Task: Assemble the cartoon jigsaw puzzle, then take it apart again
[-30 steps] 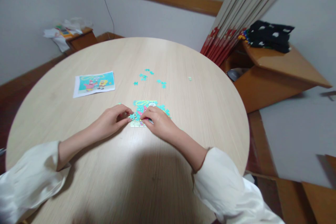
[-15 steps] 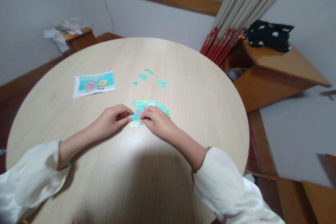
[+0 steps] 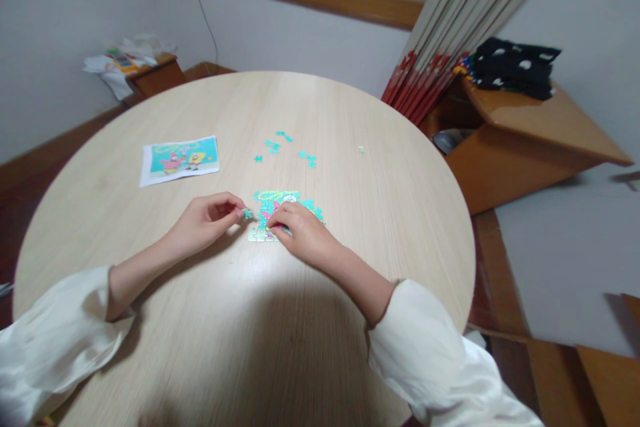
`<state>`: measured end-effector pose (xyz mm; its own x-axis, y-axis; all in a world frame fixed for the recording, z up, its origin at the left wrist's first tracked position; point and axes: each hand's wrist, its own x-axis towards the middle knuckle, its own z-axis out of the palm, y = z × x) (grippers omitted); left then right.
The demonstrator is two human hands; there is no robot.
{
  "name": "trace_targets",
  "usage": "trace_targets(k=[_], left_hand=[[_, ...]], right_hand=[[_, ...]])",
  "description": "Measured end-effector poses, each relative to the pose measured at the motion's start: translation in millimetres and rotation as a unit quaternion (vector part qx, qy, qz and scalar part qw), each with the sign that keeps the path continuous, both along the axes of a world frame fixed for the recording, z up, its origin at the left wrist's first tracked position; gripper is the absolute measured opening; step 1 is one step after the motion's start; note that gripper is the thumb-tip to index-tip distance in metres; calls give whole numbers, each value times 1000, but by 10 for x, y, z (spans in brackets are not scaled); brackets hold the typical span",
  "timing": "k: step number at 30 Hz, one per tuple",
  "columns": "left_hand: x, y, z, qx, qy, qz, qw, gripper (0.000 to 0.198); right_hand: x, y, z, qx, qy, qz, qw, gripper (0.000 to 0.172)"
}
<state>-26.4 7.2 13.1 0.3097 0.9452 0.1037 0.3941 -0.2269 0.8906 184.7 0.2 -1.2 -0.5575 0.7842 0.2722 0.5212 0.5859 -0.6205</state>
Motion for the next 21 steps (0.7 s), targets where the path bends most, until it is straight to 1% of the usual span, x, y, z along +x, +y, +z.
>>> trace_targets(k=[3,5,7,9,14,17,21], left_hand=[[4,2,12,-43,-36,5,998,13],[5,0,26,-53,-46,9,997,15],[6,-3,41,-44,-42,10,998,24],[7,-8,49,-26,-25,4,999,27],[8,-21,24,-20,-16,-11,1000,19],[4,-23,13,-4,1,-3,1000,14],[-6,-18,30,15,35,6,999,12]], right_hand=[[-4,0,7,-2,-2,-1,1000,13],[-6,-2,13,-6,-5,-1,1000,13],[-6,-4,17,-10,-6,-2,1000,14],[-5,-6,17,-11,-4,-3,1000,14],[-2,-1,12,-3,-4,-1,1000,13],[-2,2,12,3,-4,2,1000,13],[-3,-1,11,-1,-4,-1,1000,13]])
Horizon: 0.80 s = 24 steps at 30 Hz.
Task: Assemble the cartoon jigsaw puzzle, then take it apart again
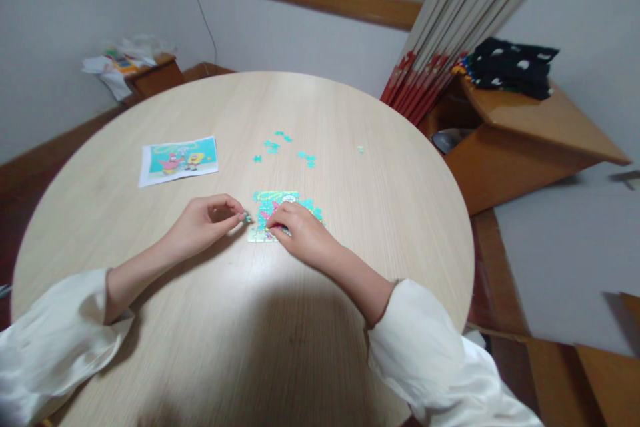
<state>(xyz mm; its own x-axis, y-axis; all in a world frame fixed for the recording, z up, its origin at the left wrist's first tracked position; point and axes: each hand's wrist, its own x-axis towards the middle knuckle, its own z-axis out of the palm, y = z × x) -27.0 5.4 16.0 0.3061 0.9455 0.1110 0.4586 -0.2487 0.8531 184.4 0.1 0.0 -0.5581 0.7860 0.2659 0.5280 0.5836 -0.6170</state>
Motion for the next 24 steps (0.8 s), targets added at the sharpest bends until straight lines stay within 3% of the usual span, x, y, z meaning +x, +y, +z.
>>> trace_targets(k=[3,11,24], left_hand=[[-9,15,3,20,8,15,1000,13],[-39,81,-73,-14,-69,77,995,18],[24,210,-201,4,-16,84,996,21]], right_hand=[[0,-2,-2,-3,2,0,1000,14],[0,-4,-5,-5,5,0,1000,13],[-1,8,-12,-4,5,0,1000,13]])
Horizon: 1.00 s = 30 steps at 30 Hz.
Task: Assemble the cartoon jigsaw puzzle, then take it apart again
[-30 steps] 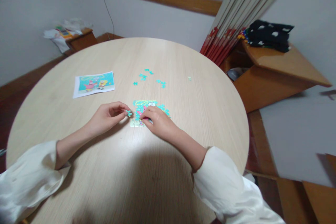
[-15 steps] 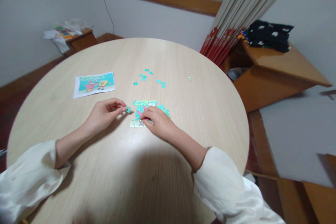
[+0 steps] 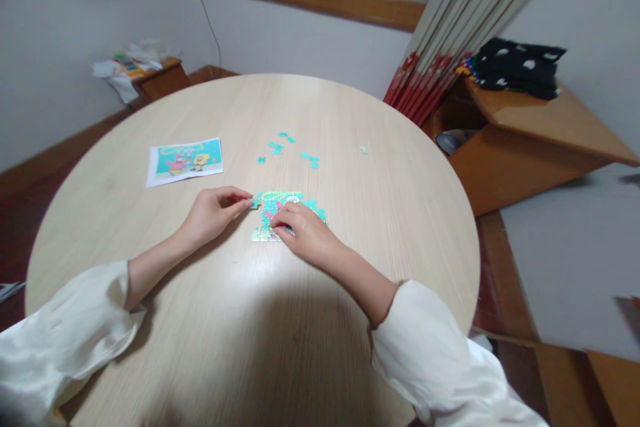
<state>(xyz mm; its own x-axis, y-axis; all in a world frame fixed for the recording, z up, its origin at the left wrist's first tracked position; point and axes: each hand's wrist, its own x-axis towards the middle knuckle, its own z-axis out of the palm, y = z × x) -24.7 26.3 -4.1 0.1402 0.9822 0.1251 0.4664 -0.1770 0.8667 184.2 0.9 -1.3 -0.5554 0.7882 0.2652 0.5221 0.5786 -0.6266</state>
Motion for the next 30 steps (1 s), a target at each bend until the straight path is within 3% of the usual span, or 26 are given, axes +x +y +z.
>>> trace_targets(k=[30], left_hand=[[74,46,-6,22,46,-4,999,10]], right_hand=[[-21,-5,-16,16,-2,1,1000,12]])
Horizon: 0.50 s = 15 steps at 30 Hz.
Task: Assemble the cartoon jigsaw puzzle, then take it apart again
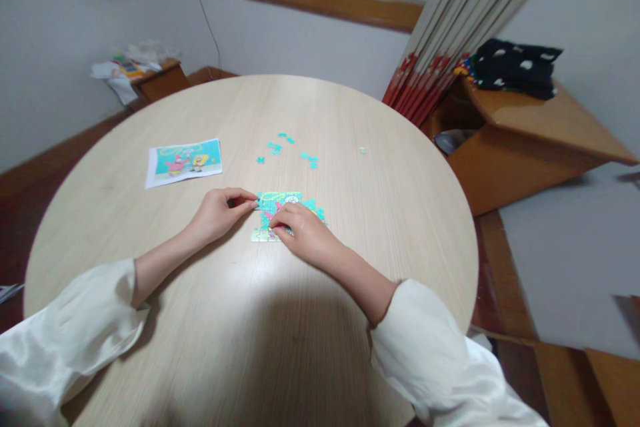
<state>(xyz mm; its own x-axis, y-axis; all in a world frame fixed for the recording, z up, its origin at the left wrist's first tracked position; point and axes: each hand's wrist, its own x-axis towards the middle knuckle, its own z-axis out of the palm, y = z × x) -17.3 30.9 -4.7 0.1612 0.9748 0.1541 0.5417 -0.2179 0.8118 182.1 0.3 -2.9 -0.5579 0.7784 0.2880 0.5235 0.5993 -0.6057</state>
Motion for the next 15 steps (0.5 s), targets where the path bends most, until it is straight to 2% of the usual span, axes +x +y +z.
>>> trace_targets(k=[3,5,10,12,15], left_hand=[[0,-15,21,24,-8,10,1000,11],[-9,-24,41,47,-27,25,998,13],[4,-44,93,49,-109,54,991,16],[59,-63,110,31,-150,51,987,17],[195,-116,122,5,-200,41,979,18]], right_hand=[[11,-19,58,8,31,2,999,12],[48,-20,144,24,74,-21,997,12],[237,84,327,61,156,-161,973,12],[280,132,318,21,164,-186,968,12],[237,145,242,-92,178,-160,966,16]])
